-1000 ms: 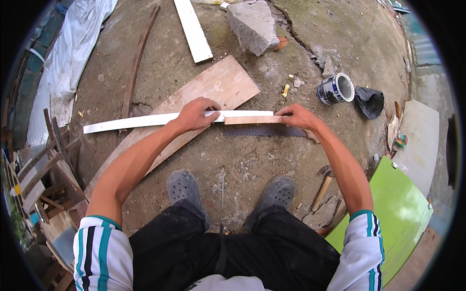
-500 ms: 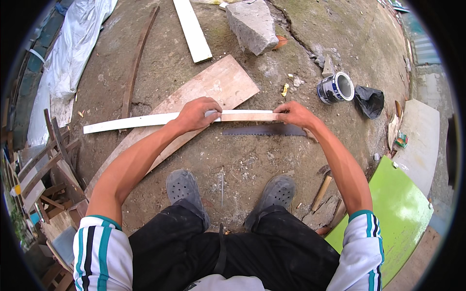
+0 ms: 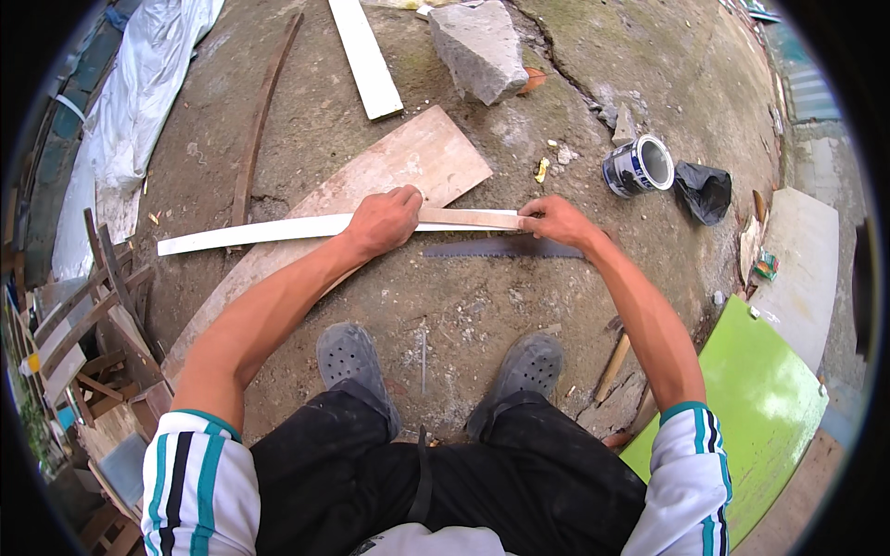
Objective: The person measures a white wooden strip using a small wooden ruler and a pencil. They repeatedly align the ruler, mark the wood, and reposition the pieces on a larger board.
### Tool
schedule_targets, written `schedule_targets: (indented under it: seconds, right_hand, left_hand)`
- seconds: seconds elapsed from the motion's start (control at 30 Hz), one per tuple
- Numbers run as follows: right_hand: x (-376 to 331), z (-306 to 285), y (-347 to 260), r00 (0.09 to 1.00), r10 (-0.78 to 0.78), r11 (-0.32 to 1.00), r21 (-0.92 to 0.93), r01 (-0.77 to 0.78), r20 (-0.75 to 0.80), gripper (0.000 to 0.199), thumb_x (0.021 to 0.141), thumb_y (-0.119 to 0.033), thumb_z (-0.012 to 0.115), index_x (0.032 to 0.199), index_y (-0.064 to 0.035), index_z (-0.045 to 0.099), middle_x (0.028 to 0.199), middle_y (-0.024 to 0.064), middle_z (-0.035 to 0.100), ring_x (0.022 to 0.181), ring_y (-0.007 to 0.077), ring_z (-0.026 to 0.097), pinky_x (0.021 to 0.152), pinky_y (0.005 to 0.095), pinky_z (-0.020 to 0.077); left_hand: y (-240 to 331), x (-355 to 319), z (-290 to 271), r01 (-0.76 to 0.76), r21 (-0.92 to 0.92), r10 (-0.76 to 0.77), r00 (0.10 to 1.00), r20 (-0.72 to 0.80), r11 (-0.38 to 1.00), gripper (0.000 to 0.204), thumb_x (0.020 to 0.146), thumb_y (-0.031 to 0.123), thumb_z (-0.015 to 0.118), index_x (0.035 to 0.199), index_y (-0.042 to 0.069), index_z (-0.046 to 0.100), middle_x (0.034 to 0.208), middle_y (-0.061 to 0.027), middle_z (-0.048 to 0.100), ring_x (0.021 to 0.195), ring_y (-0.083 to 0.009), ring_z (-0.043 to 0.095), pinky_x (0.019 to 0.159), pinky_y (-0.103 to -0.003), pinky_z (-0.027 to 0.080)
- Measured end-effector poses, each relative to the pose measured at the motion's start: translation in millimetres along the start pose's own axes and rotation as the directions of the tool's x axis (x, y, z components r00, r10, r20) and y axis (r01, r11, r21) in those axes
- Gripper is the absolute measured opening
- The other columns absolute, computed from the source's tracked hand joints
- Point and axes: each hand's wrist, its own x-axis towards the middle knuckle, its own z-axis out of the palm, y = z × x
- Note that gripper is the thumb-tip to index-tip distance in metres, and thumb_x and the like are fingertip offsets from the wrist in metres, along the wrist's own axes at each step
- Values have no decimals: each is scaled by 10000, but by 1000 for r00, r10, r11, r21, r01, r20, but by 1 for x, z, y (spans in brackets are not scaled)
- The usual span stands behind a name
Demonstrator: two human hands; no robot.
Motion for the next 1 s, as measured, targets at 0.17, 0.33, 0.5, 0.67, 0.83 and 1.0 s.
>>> schedule_targets:
  seconds: [0.17,0.33,0.5,0.67,0.83,1.0]
  right_hand:
    - [4,2,1,1000,-23,998,-51,23,-4,388,899,-342,681,1116,-27,751,812,134,731,712,213,687,723,369,532]
    - [6,-2,-3,1000,8,996,-84,-7,8,388,884,-333,676,1106,-24,750,854,158,743,771,255,707,749,384,537]
    - [8,-4,-5,999,-49,990,-134,48,-9,371,876,-326,665,1077,-27,753,961,185,752,885,304,706,817,406,531]
    - [4,-10,-10,997,-82,984,-156,83,14,358,878,-320,660,1064,-28,748,987,188,750,914,321,701,839,409,526]
    - [2,-9,-3,992,-127,980,-153,125,-3,352,892,-333,662,1056,-33,747,972,192,744,909,329,698,846,410,524]
    - [0,-10,-8,992,-125,981,-150,125,9,354,904,-336,661,1072,-37,747,993,196,743,927,339,699,855,417,525]
  left_hand:
    - [8,6,-1,249,-91,-251,968,-4,964,112,917,139,613,972,44,592,943,-151,652,843,-347,672,698,-464,547]
    - [6,12,-12,386,-173,-365,921,139,906,144,911,176,644,956,39,633,931,-155,700,881,-324,692,750,-439,546]
    - [-2,-1,-15,311,-250,-272,946,178,917,159,904,182,659,958,33,652,936,-153,706,889,-319,689,801,-421,536]
    - [-7,-4,-18,312,-346,-258,946,195,885,186,895,157,667,1028,27,687,979,-160,709,914,-312,690,835,-408,542]
    - [-14,-7,-16,257,-397,-192,962,196,881,254,879,155,692,1096,25,712,1028,-158,707,953,-296,690,877,-391,542]
    - [-14,-7,-18,295,-401,-205,946,251,867,283,872,165,710,1126,41,716,1066,-150,693,1015,-300,668,927,-392,525]
